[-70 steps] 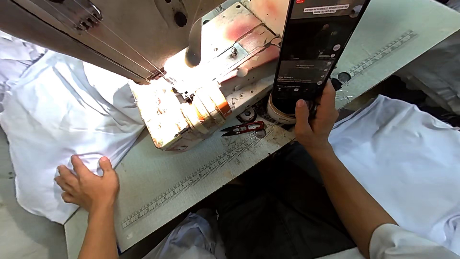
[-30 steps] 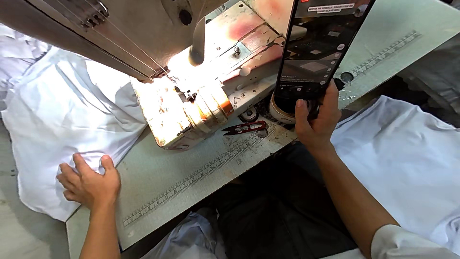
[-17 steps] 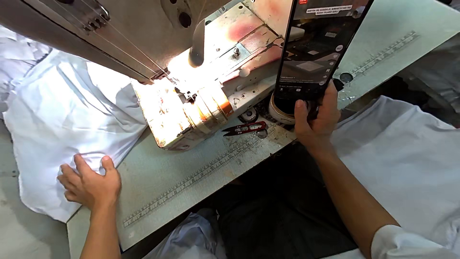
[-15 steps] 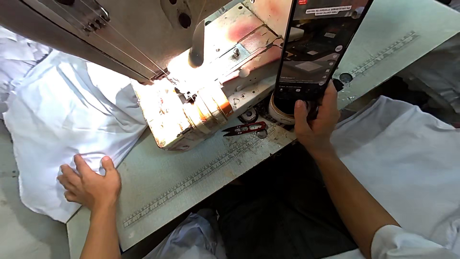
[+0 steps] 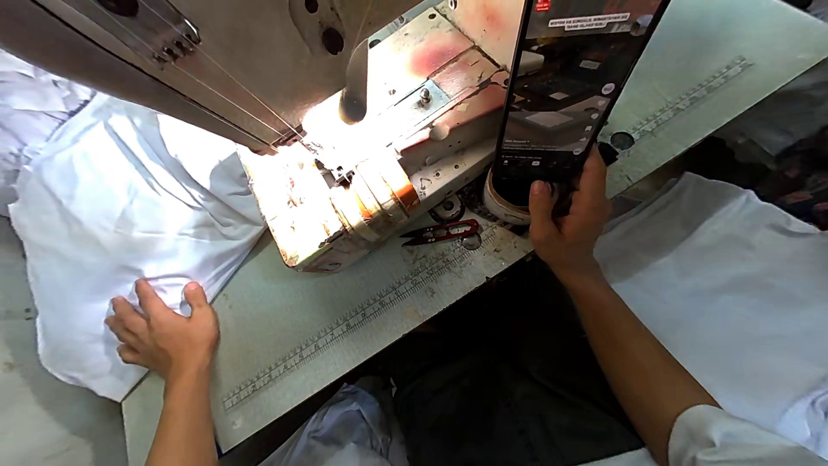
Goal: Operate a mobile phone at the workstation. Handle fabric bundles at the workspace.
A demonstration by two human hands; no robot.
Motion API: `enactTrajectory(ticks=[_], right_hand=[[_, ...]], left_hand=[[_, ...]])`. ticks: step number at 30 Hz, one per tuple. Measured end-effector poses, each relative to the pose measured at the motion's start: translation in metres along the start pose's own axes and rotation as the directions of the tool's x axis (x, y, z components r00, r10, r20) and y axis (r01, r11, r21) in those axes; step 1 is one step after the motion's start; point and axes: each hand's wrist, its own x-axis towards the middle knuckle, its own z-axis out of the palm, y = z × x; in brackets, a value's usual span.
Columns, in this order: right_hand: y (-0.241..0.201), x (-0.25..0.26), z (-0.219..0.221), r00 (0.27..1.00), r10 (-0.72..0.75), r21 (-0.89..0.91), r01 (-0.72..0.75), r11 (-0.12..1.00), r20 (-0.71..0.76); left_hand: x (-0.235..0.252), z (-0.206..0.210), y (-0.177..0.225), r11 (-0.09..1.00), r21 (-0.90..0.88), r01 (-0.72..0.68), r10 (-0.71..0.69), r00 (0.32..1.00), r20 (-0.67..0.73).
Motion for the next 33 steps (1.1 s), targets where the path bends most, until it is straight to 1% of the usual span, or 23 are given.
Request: enactTrajectory(ticks=[3, 8, 17, 33], right_hand=[[-0.0016, -0.0004, -0.0008, 1.0, 0.019, -0.007, -0.019, 1.0, 0.007], [-0.0015, 0.0002, 0.0, 1.0, -0.017, 0.02, 0.017, 1.0, -0.013], [-0.0009, -0.0003, -0.0006, 1.0, 0.003, 0.012, -0.003, 1.0, 0.006], [0.0, 0.0007, -0.0006, 1.0, -0.019, 0.022, 0.02, 1.0, -0.007]], left_hand=[[-0.0002, 0.0007, -0.0005, 1.0, -0.001, -0.003, 0.003, 1.0, 0.003], [0.0003, 0.0008, -0.0003, 1.0, 0.007, 0.002, -0.002, 1.0, 0.0], [-0.0015, -0.0015, 0.0006, 1.0, -0.007, -0.014, 0.014, 1.0, 0.002], [0.0002, 0.001, -0.0014, 1.0, 0.0, -0.003, 0.003, 1.0, -0.002]])
